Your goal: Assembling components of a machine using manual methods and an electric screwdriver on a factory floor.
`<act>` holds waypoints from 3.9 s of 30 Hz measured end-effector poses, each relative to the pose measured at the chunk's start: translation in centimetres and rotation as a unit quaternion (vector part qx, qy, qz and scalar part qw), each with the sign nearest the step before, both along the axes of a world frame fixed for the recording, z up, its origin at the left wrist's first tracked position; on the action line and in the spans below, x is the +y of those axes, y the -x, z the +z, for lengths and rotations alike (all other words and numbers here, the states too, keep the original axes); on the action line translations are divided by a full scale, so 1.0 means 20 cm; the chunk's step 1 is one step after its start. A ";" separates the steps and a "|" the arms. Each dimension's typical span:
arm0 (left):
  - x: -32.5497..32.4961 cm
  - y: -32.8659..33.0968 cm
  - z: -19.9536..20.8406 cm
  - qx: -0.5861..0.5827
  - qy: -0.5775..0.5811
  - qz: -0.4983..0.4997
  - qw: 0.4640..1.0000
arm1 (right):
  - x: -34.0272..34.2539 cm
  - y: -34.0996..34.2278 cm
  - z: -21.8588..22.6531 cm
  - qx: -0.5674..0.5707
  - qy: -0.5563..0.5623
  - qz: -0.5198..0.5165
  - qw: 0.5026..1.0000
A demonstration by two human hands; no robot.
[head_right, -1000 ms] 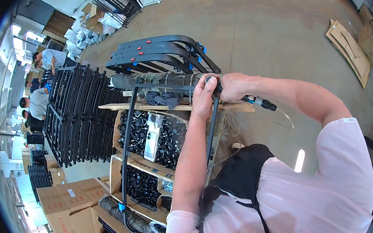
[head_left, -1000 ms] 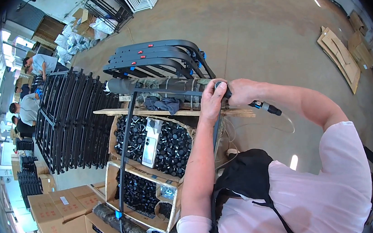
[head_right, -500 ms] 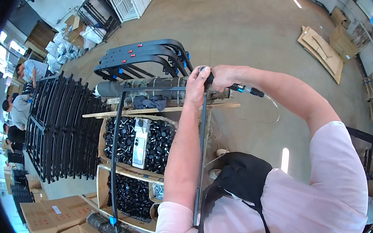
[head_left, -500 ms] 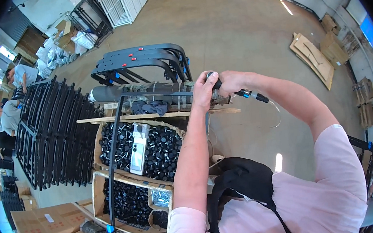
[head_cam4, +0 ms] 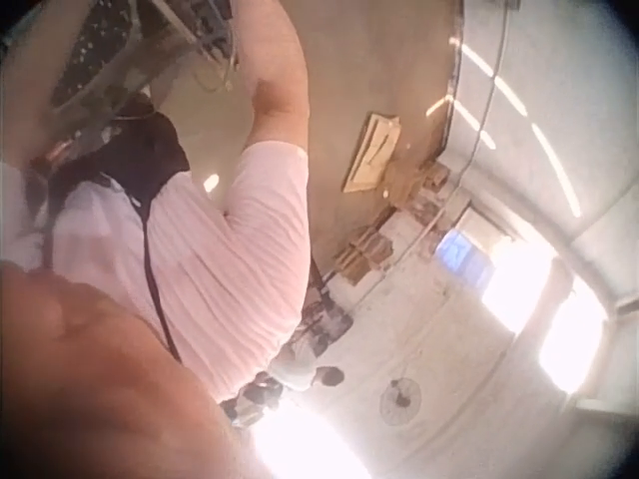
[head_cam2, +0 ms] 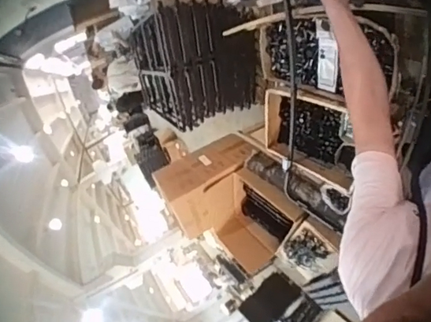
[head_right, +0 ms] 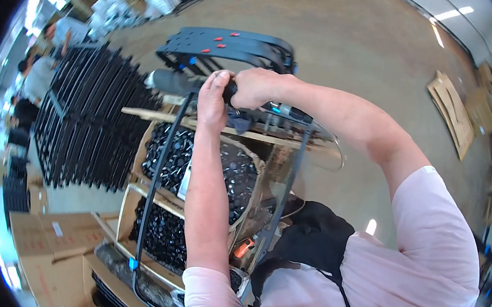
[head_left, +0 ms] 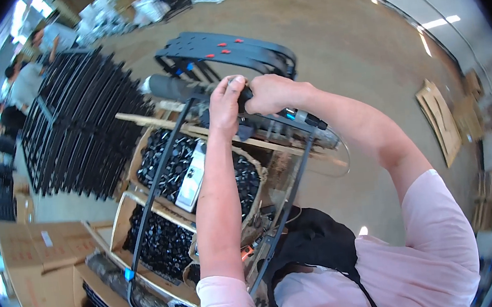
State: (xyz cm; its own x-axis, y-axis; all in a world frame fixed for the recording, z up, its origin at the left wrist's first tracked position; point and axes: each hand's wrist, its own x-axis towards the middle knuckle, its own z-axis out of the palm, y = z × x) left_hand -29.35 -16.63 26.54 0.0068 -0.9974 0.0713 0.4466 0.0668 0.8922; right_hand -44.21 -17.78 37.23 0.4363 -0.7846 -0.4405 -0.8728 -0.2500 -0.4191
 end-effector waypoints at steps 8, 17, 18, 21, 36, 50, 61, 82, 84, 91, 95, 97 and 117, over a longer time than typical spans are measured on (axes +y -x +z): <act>-0.49 -0.63 -0.02 -0.033 -0.007 0.148 0.988 | -0.61 -0.69 -0.08 -0.028 0.018 0.061 0.998; -0.71 -0.83 -0.16 -0.005 -0.061 0.189 0.980 | -0.88 -0.95 -0.22 -0.013 0.007 0.102 0.995; -0.72 -0.83 -0.17 0.002 -0.052 0.193 0.980 | -0.89 -0.96 -0.23 -0.010 0.008 0.098 0.995; -0.75 -0.85 -0.18 0.019 -0.069 0.185 0.980 | -0.93 -0.98 -0.23 0.000 -0.005 0.111 0.994; -0.73 -0.83 -0.23 0.014 -0.033 0.230 0.973 | -0.94 -1.03 -0.30 0.022 -0.004 0.140 0.990; -0.72 -0.81 -0.23 0.039 -0.023 0.240 0.970 | -1.01 -1.07 -0.42 -0.064 -0.089 0.092 0.990; -0.53 -0.88 0.03 -0.046 0.025 0.311 0.949 | -0.77 -1.10 -0.11 -0.092 0.011 0.176 0.980; 1.17 -1.70 -0.14 0.008 -0.057 0.408 0.911 | 0.80 -2.00 -0.19 0.017 0.027 0.291 0.956; 1.16 -1.71 -0.14 -0.002 -0.063 0.399 0.915 | 0.80 -2.00 -0.18 0.023 0.029 0.292 0.956; 1.15 -1.71 -0.15 0.014 -0.079 0.375 0.924 | 0.79 -1.99 -0.18 0.034 0.007 0.284 0.958; 1.13 -1.71 -0.17 0.018 -0.073 0.365 0.928 | 0.78 -1.98 -0.18 0.057 0.018 0.287 0.956; 1.13 -1.71 -0.18 0.020 -0.075 0.364 0.928 | 0.78 -1.98 -0.19 0.046 0.022 0.295 0.954; 1.15 -1.69 -0.22 0.029 -0.082 0.389 0.917 | 0.70 -2.05 -0.31 0.026 -0.040 0.311 0.949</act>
State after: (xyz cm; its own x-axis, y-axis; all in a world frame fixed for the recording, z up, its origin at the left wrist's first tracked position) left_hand 4.46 6.34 22.16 0.7205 -0.6861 -0.1013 0.3668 0.2530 0.8953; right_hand -3.30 -3.73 31.11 0.7805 -0.3448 -0.5214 -0.5864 -0.6930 -0.4195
